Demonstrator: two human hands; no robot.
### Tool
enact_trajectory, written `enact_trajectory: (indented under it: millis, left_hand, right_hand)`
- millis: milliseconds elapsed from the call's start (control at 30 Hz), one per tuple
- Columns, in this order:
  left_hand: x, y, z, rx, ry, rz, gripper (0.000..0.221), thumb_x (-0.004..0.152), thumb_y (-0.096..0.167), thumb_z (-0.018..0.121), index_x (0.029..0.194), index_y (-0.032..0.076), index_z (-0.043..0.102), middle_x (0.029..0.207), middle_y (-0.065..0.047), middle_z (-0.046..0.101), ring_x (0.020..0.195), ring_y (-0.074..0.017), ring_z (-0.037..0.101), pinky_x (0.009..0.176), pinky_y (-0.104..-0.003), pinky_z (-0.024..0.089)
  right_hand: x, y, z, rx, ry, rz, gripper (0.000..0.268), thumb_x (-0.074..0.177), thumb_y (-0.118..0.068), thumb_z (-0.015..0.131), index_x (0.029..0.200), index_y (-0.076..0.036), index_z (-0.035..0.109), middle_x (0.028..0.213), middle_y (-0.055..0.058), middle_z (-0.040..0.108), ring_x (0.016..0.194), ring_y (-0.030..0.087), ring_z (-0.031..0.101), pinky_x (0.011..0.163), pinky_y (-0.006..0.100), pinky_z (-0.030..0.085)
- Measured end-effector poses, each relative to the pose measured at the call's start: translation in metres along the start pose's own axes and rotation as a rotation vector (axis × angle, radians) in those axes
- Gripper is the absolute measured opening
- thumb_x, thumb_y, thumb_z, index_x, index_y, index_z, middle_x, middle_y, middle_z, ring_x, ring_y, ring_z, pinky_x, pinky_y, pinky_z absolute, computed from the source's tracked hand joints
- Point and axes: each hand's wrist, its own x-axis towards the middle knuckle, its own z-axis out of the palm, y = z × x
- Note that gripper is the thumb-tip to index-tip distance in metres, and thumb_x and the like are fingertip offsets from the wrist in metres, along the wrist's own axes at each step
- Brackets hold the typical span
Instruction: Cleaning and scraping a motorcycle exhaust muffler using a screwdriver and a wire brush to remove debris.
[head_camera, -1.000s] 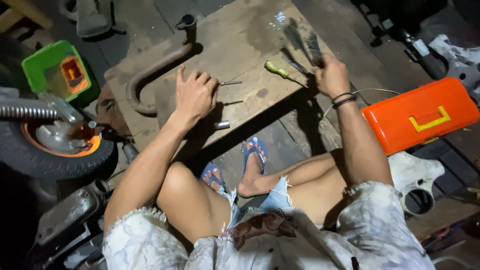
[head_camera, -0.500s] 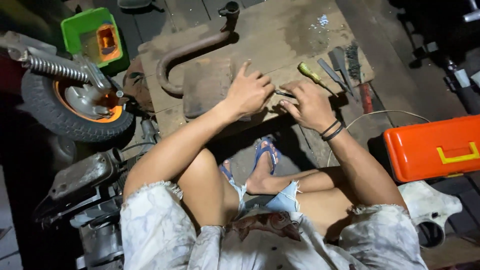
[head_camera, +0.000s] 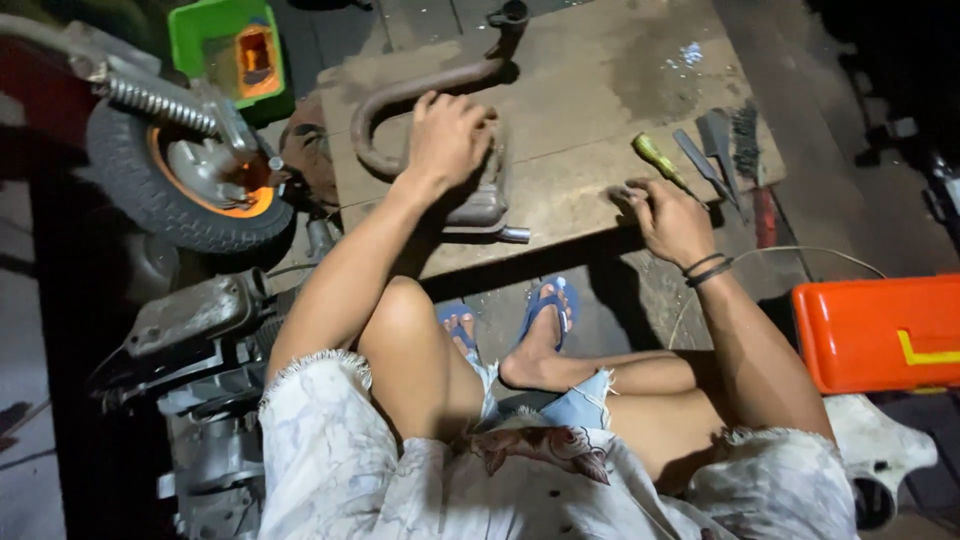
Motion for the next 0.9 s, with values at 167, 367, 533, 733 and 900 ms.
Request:
enact_trajectory:
  millis: [167,367,533,733,900]
  left_hand:
    - [-0.035,-0.068,-0.003,-0.102,-0.141,-0.449,0.032,0.101,0.046,0.059,0.121,0.022,0.069,0.12,-0.009,0.067,0.114,-0.0351,0.061,0.096,-0.062,0.043]
    - [-0.076,-0.105,-0.004,0.135,-0.609,-0.61,0.048,0.098,0.039,0.064,0.143,0.025,0.056,0.14,-0.013,0.057,0.13,-0.04,0.052,0.107,-0.068,0.037]
    - [-0.084,-0.115,0.005,0.164,-0.722,-0.554,0.055,0.094,0.039,0.067,0.146,0.025,0.056,0.152,-0.01,0.051,0.139,-0.042,0.044,0.115,-0.071,0.024]
    - [-0.082,-0.087,-0.038,0.233,-0.772,-0.453,0.042,0.101,0.022,0.054,0.142,0.018,0.061,0.153,-0.011,0.053,0.139,-0.0386,0.045,0.114,-0.064,0.028]
    - [-0.096,-0.103,-0.015,0.314,-0.659,-0.261,0.032,0.101,0.016,0.051,0.121,0.01,0.075,0.133,-0.014,0.068,0.123,-0.0404,0.056,0.099,-0.056,0.039]
  right_hand:
    - [0.001,0.004,0.01,-0.066,0.266,-0.243,0.024,0.112,-0.021,0.053,0.128,-0.011,0.068,0.1,0.011,0.073,0.09,0.033,0.072,0.064,0.044,0.057]
    - [0.004,-0.009,0.006,-0.313,0.102,-0.227,0.018,0.105,-0.026,0.057,0.11,-0.011,0.067,0.078,0.009,0.068,0.078,0.033,0.072,0.065,0.044,0.061]
    - [-0.002,-0.004,0.005,-0.132,0.35,-0.269,0.035,0.11,-0.022,0.06,0.143,-0.012,0.063,0.094,0.014,0.073,0.085,0.034,0.073,0.07,0.046,0.06]
    - [-0.002,0.017,0.011,-0.527,0.219,-0.3,0.02,0.101,-0.03,0.065,0.117,-0.018,0.065,0.077,0.005,0.065,0.07,0.024,0.068,0.066,0.037,0.061]
    - [-0.008,0.027,0.008,-0.513,0.17,-0.221,0.019,0.099,-0.036,0.064,0.114,-0.023,0.066,0.086,0.0,0.064,0.083,0.022,0.071,0.069,0.037,0.061]
